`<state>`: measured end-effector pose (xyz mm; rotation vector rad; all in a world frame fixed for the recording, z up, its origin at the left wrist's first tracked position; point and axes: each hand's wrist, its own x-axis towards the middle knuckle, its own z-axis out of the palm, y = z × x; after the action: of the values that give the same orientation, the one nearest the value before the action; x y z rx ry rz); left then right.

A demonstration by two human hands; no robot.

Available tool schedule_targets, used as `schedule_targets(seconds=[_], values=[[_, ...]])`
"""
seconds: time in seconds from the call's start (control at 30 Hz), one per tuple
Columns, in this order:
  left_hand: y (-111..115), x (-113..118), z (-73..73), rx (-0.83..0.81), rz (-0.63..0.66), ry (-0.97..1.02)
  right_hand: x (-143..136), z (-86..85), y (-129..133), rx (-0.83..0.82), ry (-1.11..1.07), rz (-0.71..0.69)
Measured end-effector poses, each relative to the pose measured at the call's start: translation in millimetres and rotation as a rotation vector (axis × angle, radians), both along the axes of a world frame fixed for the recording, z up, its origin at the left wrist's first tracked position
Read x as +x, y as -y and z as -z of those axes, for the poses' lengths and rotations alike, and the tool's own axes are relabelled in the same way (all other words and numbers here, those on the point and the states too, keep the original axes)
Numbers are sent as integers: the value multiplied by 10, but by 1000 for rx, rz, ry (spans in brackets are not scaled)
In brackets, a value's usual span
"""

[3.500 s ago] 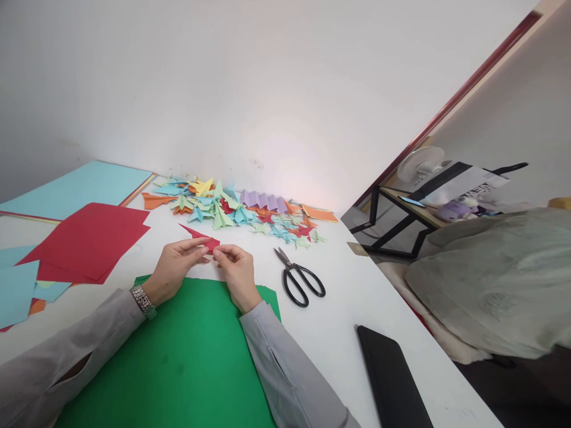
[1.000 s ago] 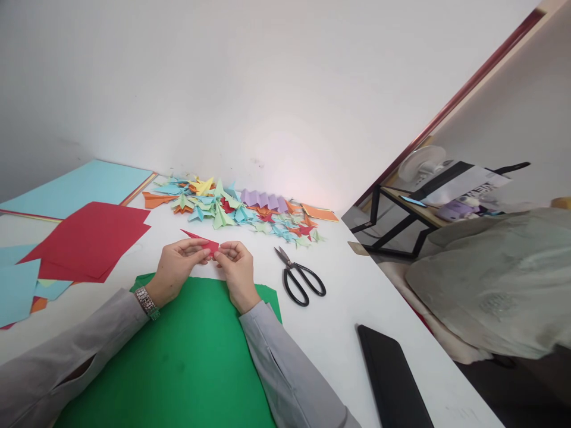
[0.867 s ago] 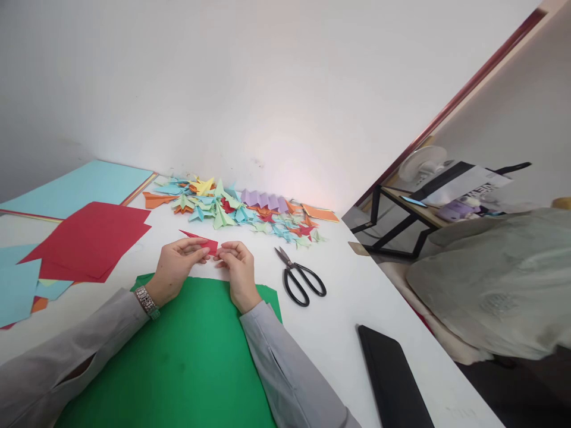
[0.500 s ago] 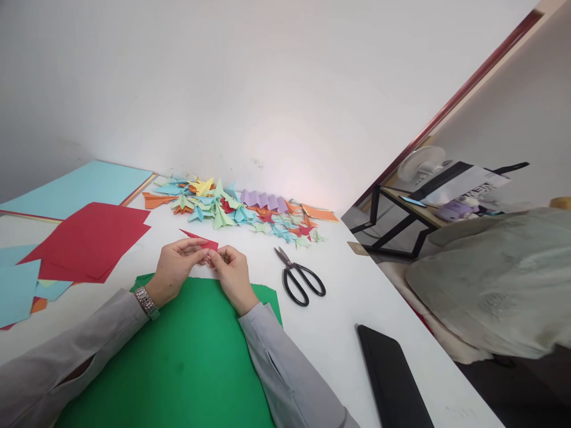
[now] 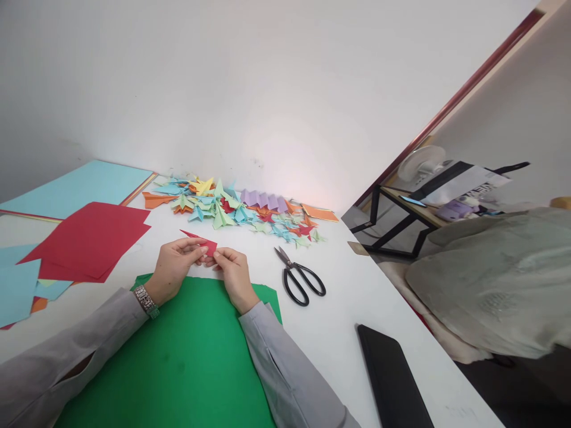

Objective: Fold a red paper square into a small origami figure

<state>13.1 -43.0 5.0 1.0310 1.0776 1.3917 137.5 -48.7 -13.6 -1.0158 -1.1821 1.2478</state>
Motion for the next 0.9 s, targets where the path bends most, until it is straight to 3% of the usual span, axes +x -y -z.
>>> schedule_targets(seconds=[0.63,0.9], values=[[-1,-13,25,1,105,66,1,-16,11,32,42,75],[14,-6,-11,38,64,-34,-9,-29,29,28,40,45]])
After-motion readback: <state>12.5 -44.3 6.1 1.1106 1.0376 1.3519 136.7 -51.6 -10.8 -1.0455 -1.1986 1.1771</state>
